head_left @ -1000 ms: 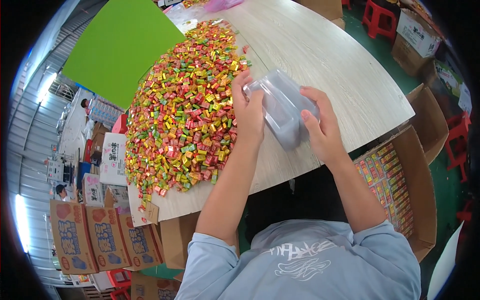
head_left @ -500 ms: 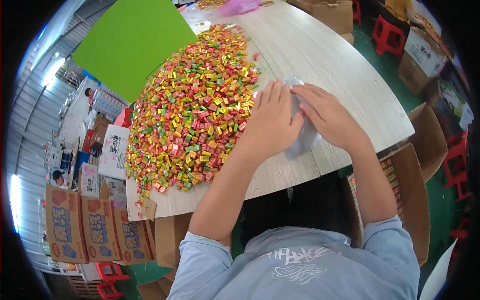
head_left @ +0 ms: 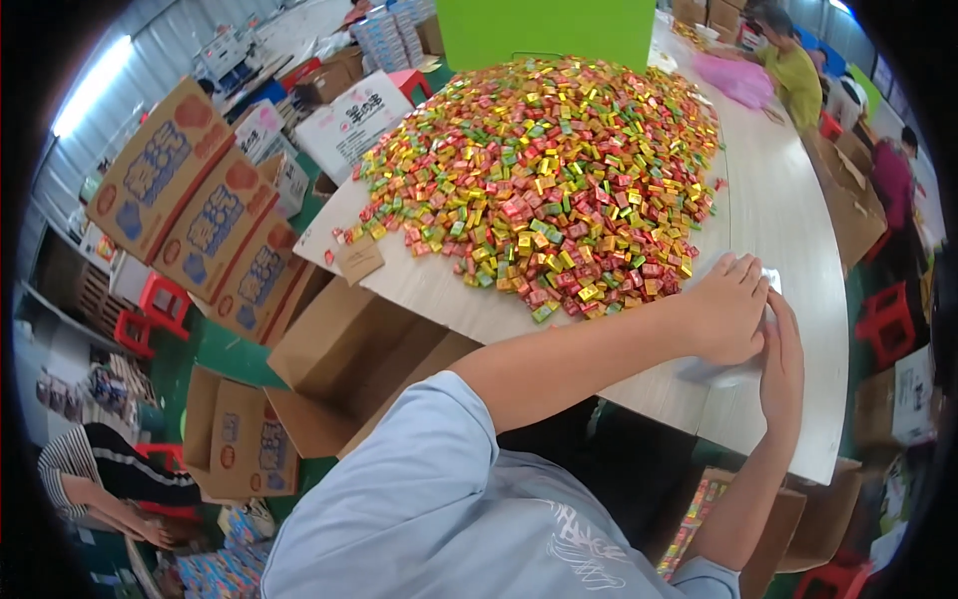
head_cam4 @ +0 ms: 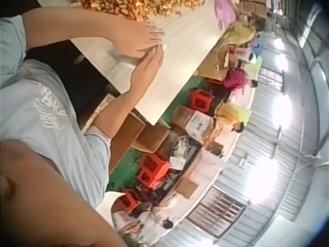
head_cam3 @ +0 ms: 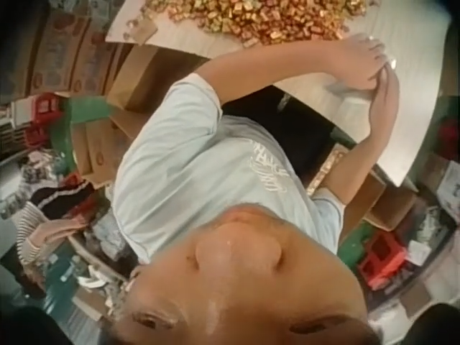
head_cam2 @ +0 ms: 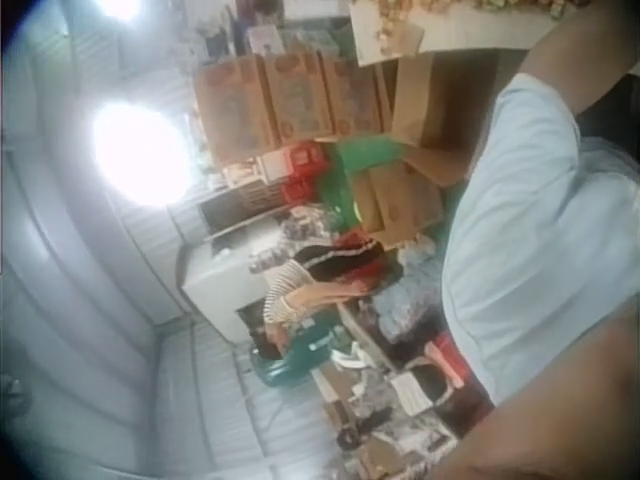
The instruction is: The recorder is packing small colorful toy parts into clear plastic containers at a factory workstation.
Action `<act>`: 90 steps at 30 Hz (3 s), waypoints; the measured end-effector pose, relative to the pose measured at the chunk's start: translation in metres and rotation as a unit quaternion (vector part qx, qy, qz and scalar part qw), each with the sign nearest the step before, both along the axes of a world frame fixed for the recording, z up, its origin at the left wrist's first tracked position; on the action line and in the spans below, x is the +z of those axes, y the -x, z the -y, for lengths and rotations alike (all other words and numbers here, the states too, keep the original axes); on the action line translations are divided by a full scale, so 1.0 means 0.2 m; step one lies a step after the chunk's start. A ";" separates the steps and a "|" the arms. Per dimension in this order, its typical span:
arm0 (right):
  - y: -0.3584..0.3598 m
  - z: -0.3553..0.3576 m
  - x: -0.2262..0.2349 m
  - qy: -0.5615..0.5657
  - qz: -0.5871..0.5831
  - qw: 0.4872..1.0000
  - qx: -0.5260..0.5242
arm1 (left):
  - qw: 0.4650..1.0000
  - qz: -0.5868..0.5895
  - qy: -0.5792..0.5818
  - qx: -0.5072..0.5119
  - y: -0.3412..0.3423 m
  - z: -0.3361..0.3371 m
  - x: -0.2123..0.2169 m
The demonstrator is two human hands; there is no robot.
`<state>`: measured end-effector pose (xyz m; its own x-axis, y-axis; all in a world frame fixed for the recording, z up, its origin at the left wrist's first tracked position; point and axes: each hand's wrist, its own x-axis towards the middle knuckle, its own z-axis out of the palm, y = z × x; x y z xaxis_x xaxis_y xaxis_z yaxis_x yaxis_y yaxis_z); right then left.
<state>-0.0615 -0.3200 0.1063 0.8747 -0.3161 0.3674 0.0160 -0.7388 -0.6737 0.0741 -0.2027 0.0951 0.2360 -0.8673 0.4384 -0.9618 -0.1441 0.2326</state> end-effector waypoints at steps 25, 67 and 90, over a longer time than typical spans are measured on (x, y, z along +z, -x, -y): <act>0.02 0.01 -0.21 -0.009 0.146 0.986 -0.074 | 0.998 -0.004 -0.033 0.054 -0.07 0.02 0.02; 0.27 0.04 -0.27 -0.409 0.436 0.764 -0.244 | 0.868 -0.406 0.274 -0.080 -0.10 -0.05 -0.21; 0.15 -0.24 0.26 -0.125 0.194 0.970 -0.082 | 0.833 -0.406 0.364 -0.091 -0.04 -0.04 -0.30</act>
